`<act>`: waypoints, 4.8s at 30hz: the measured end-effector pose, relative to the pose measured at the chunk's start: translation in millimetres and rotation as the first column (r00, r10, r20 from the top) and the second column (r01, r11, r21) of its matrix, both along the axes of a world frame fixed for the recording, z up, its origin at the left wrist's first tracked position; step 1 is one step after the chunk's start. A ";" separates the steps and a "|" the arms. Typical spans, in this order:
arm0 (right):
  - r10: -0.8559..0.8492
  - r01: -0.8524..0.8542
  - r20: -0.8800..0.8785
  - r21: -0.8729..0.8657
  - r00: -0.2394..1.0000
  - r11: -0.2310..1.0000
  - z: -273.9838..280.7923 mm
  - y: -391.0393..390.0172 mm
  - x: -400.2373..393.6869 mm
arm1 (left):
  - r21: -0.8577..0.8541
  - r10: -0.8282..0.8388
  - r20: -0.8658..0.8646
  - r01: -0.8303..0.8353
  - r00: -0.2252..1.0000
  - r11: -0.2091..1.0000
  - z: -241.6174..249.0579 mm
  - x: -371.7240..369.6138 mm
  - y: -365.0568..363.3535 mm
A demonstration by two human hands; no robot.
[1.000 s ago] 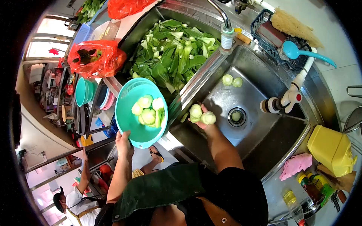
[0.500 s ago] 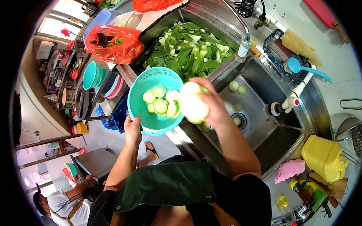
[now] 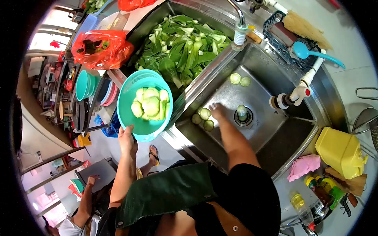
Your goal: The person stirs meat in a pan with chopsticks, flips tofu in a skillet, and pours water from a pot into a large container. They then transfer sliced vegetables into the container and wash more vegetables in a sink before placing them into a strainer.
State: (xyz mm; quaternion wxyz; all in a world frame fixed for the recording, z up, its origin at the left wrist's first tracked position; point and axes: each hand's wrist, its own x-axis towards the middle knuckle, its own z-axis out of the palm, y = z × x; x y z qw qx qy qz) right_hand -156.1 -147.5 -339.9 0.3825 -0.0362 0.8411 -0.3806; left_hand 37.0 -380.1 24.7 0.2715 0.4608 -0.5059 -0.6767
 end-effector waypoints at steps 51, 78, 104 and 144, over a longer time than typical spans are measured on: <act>-0.542 0.491 0.108 0.308 0.833 0.815 32.7 112.1 -31.8 | -0.052 -0.030 0.167 0.039 0.986 0.998 7.6 -1.0 17.5; -0.787 0.740 0.579 0.431 0.213 0.517 27.8 121.6 -51.6 | -0.028 0.000 0.169 0.005 0.986 1.000 10.9 -7.7 20.4; -0.585 -0.124 -0.391 -0.888 0.711 0.442 334.0 -13.1 15.7 | -0.049 -0.086 0.222 0.099 0.971 0.994 11.9 14.4 45.0; 0.327 -0.371 -0.514 0.018 0.793 0.928 72.0 75.5 39.3 | 0.019 -0.189 0.156 0.188 0.970 0.982 4.4 0.9 51.5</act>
